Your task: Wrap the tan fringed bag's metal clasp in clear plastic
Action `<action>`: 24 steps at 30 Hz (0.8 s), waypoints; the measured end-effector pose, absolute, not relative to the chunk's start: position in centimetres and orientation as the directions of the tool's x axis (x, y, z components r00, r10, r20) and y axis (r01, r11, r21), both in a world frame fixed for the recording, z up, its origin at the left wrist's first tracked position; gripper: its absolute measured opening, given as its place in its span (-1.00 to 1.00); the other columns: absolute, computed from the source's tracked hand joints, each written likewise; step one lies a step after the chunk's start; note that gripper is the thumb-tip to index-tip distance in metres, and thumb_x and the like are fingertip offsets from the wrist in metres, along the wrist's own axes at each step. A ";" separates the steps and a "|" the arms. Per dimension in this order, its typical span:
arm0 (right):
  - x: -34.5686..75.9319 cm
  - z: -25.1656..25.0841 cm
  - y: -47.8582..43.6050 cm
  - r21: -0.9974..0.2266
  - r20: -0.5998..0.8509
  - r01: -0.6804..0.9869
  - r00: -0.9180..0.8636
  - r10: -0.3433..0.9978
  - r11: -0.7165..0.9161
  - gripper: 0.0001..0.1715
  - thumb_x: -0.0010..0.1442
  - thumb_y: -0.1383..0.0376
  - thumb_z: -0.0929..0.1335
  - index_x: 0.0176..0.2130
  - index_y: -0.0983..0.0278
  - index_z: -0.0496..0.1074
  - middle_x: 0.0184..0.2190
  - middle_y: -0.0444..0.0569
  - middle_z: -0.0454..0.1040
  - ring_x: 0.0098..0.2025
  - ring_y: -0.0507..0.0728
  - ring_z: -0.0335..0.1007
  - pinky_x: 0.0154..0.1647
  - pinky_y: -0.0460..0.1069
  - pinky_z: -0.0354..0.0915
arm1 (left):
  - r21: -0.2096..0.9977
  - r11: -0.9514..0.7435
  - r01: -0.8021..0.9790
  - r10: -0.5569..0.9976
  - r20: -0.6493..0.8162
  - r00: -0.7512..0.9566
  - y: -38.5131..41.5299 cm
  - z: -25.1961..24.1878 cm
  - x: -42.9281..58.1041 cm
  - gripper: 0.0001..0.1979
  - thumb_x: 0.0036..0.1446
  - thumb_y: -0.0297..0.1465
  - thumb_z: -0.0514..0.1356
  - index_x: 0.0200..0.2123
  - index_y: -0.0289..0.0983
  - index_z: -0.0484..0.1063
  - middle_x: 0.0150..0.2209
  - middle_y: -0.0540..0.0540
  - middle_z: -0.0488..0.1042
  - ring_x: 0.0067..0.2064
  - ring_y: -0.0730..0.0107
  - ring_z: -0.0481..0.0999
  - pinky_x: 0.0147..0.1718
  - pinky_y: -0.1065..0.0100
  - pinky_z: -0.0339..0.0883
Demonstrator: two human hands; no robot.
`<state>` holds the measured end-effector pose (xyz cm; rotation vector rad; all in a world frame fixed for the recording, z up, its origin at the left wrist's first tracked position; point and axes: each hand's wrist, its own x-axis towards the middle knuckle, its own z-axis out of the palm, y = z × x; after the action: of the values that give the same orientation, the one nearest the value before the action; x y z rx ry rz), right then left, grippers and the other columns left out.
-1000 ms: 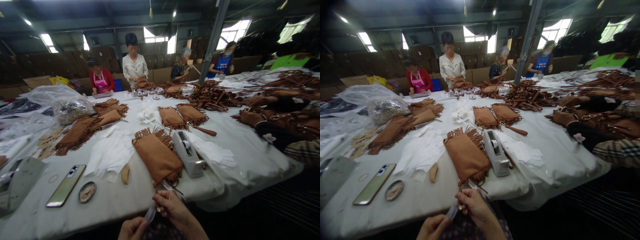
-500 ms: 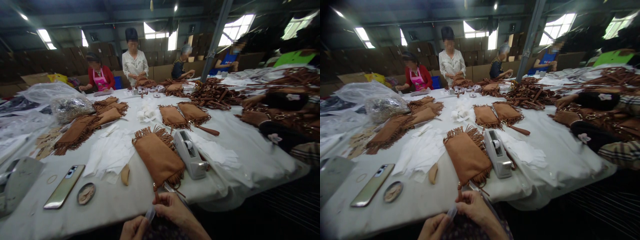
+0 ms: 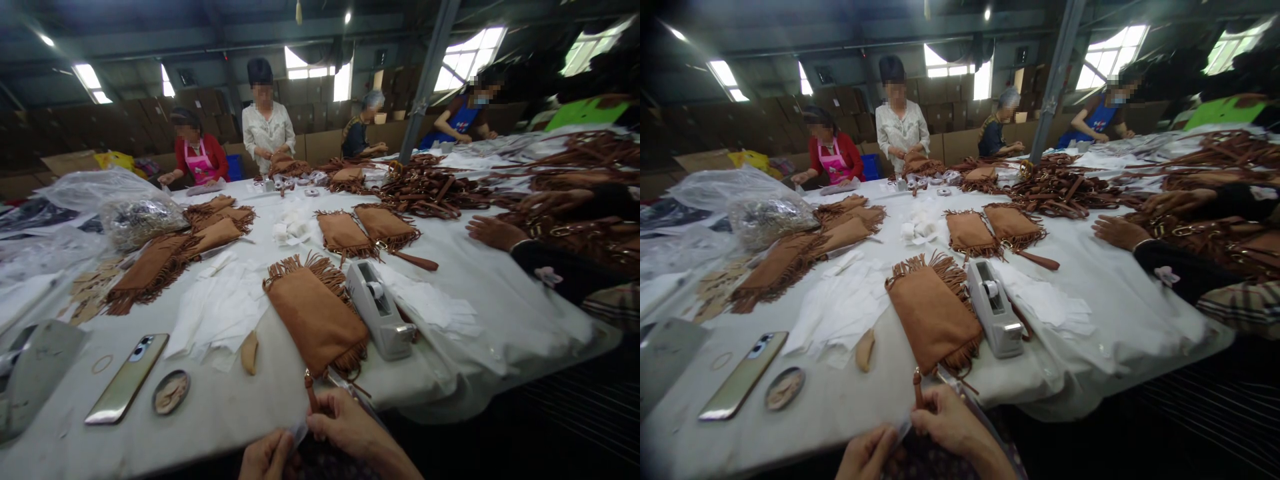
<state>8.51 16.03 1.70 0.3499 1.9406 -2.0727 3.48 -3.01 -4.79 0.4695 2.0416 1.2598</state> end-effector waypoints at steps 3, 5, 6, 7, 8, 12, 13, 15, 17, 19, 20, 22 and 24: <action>8.6 1.2 16.2 -0.931 -0.360 0.362 -0.932 -0.048 -0.050 -0.90 -0.02 0.32 0.30 -0.51 0.32 0.36 -0.64 -0.22 0.29 -0.64 -0.10 0.05 -0.66 -0.17 -0.08 | 0.884 0.443 -0.148 0.546 -0.397 -0.738 -2.6 -4.7 3.5 -0.46 0.05 0.11 -0.04 -0.38 -0.28 0.33 -0.58 -0.03 0.44 -0.58 0.45 0.36 -0.55 0.48 0.17; 8.5 0.9 16.1 -0.927 -0.372 0.372 -0.928 -0.016 -0.057 -0.89 -0.03 0.31 0.31 -0.48 0.32 0.39 -0.64 -0.21 0.31 -0.65 -0.09 0.05 -0.66 -0.17 -0.07 | 0.888 0.396 -0.234 0.501 -0.422 -0.756 -2.3 -4.6 3.4 -0.47 0.00 0.13 0.01 -0.33 -0.26 0.28 -0.55 -0.03 0.47 -0.57 0.43 0.39 -0.56 0.48 0.18; 8.5 0.8 16.0 -0.922 -0.381 0.380 -0.924 0.011 -0.071 -0.89 -0.03 0.31 0.31 -0.45 0.32 0.41 -0.64 -0.21 0.32 -0.65 -0.09 0.05 -0.67 -0.17 -0.05 | 0.893 0.370 -0.256 0.477 -0.419 -0.773 -2.3 -4.5 3.4 -0.47 -0.02 0.13 0.03 -0.33 -0.25 0.26 -0.54 -0.03 0.47 -0.55 0.42 0.41 -0.54 0.48 0.20; 8.4 0.7 15.9 -0.918 -0.390 0.385 -0.920 0.037 -0.090 -0.87 -0.04 0.31 0.32 -0.41 0.32 0.42 -0.64 -0.22 0.33 -0.66 -0.10 0.05 -0.67 -0.17 -0.04 | 0.900 0.356 -0.251 0.450 -0.400 -0.798 -2.2 -4.4 3.4 -0.47 -0.03 0.13 0.03 -0.35 -0.25 0.26 -0.53 -0.03 0.47 -0.53 0.41 0.41 -0.51 0.48 0.22; 8.3 0.6 15.7 -0.916 -0.394 0.386 -0.917 0.060 -0.110 -0.84 -0.03 0.30 0.32 -0.37 0.32 0.43 -0.64 -0.22 0.35 -0.68 -0.10 0.05 -0.68 -0.17 -0.03 | 0.908 0.357 -0.219 0.420 -0.365 -0.830 -2.1 -4.3 3.5 -0.48 -0.03 0.13 0.04 -0.36 -0.25 0.28 -0.52 -0.02 0.47 -0.50 0.40 0.42 -0.47 0.47 0.25; 8.0 0.7 15.2 -0.911 -0.399 0.386 -0.914 0.074 -0.144 -0.81 0.00 0.23 0.32 -0.43 0.33 0.41 -0.66 -0.21 0.36 -0.72 -0.11 0.03 -0.70 -0.16 -0.07 | 0.879 0.476 -0.028 0.330 -0.208 -0.921 -1.9 -4.0 3.8 -0.52 -0.01 0.08 0.05 -0.38 -0.23 0.39 -0.50 -0.04 0.48 -0.41 0.35 0.44 -0.35 0.45 0.27; 7.9 0.7 15.1 -0.909 -0.407 0.394 -0.910 0.081 -0.137 -0.82 0.00 0.24 0.32 -0.49 0.34 0.39 -0.67 -0.21 0.34 -0.72 -0.11 0.02 -0.70 -0.15 -0.09 | 0.869 0.495 -0.006 0.321 -0.189 -0.928 -1.8 -3.9 3.9 -0.53 0.00 0.07 0.05 -0.38 -0.22 0.40 -0.49 -0.04 0.48 -0.41 0.35 0.44 -0.34 0.45 0.27; 7.8 0.8 14.9 -0.904 -0.418 0.404 -0.904 0.093 -0.137 -0.80 -0.01 0.27 0.32 -0.57 0.34 0.36 -0.70 -0.21 0.31 -0.72 -0.11 0.00 -0.69 -0.14 -0.12 | 0.873 0.487 -0.012 0.318 -0.190 -0.929 -1.5 -3.7 3.9 -0.52 0.01 0.09 0.03 -0.40 -0.23 0.39 -0.53 -0.03 0.46 -0.45 0.37 0.42 -0.37 0.45 0.26; 7.8 0.9 14.9 -0.906 -0.407 0.391 -0.909 0.085 -0.164 -0.79 0.00 0.26 0.32 -0.58 0.33 0.36 -0.71 -0.21 0.29 -0.71 -0.11 0.00 -0.67 -0.13 -0.13 | 0.897 0.428 -0.113 0.334 -0.274 -0.902 -1.1 -3.3 3.8 -0.48 0.00 0.12 0.00 -0.45 -0.24 0.34 -0.59 -0.01 0.42 -0.51 0.40 0.39 -0.46 0.45 0.25; 7.9 0.9 15.0 -0.910 -0.387 0.369 -0.920 0.065 -0.190 -0.79 0.00 0.25 0.32 -0.56 0.33 0.36 -0.70 -0.22 0.28 -0.69 -0.10 0.01 -0.66 -0.13 -0.14 | 0.890 0.369 -0.267 0.369 -0.404 -0.837 -0.8 -2.9 3.6 -0.44 -0.02 0.17 -0.04 -0.48 -0.25 0.30 -0.61 -0.02 0.41 -0.57 0.41 0.36 -0.55 0.45 0.22; 7.9 0.9 15.0 -0.911 -0.381 0.364 -0.923 0.058 -0.192 -0.79 0.00 0.26 0.32 -0.56 0.33 0.37 -0.70 -0.22 0.27 -0.69 -0.10 0.02 -0.65 -0.14 -0.14 | 0.875 0.360 -0.324 0.385 -0.456 -0.803 -0.7 -2.8 3.5 -0.41 -0.03 0.19 -0.06 -0.49 -0.26 0.29 -0.61 -0.04 0.42 -0.58 0.41 0.36 -0.58 0.45 0.21; 8.0 0.8 15.2 -0.912 -0.383 0.368 -0.922 0.051 -0.182 -0.81 0.01 0.27 0.32 -0.54 0.34 0.39 -0.70 -0.23 0.27 -0.69 -0.10 0.01 -0.66 -0.14 -0.15 | 0.870 0.366 -0.332 0.413 -0.471 -0.779 -0.7 -2.6 3.3 -0.35 -0.06 0.22 -0.07 -0.43 -0.29 0.35 -0.55 -0.08 0.46 -0.54 0.38 0.40 -0.56 0.44 0.24; 8.1 0.8 15.4 -0.912 -0.389 0.378 -0.920 0.043 -0.161 -0.81 0.01 0.26 0.32 -0.50 0.34 0.42 -0.70 -0.23 0.27 -0.70 -0.11 0.00 -0.67 -0.14 -0.16 | 0.895 0.386 -0.223 0.471 -0.399 -0.787 -1.0 -2.7 3.1 -0.33 -0.08 0.20 -0.01 -0.30 -0.31 0.40 -0.49 -0.09 0.48 -0.47 0.36 0.42 -0.48 0.43 0.27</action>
<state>8.08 15.41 0.76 0.4844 1.8713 -2.1831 3.13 -1.02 -2.73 0.2120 2.0274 1.4433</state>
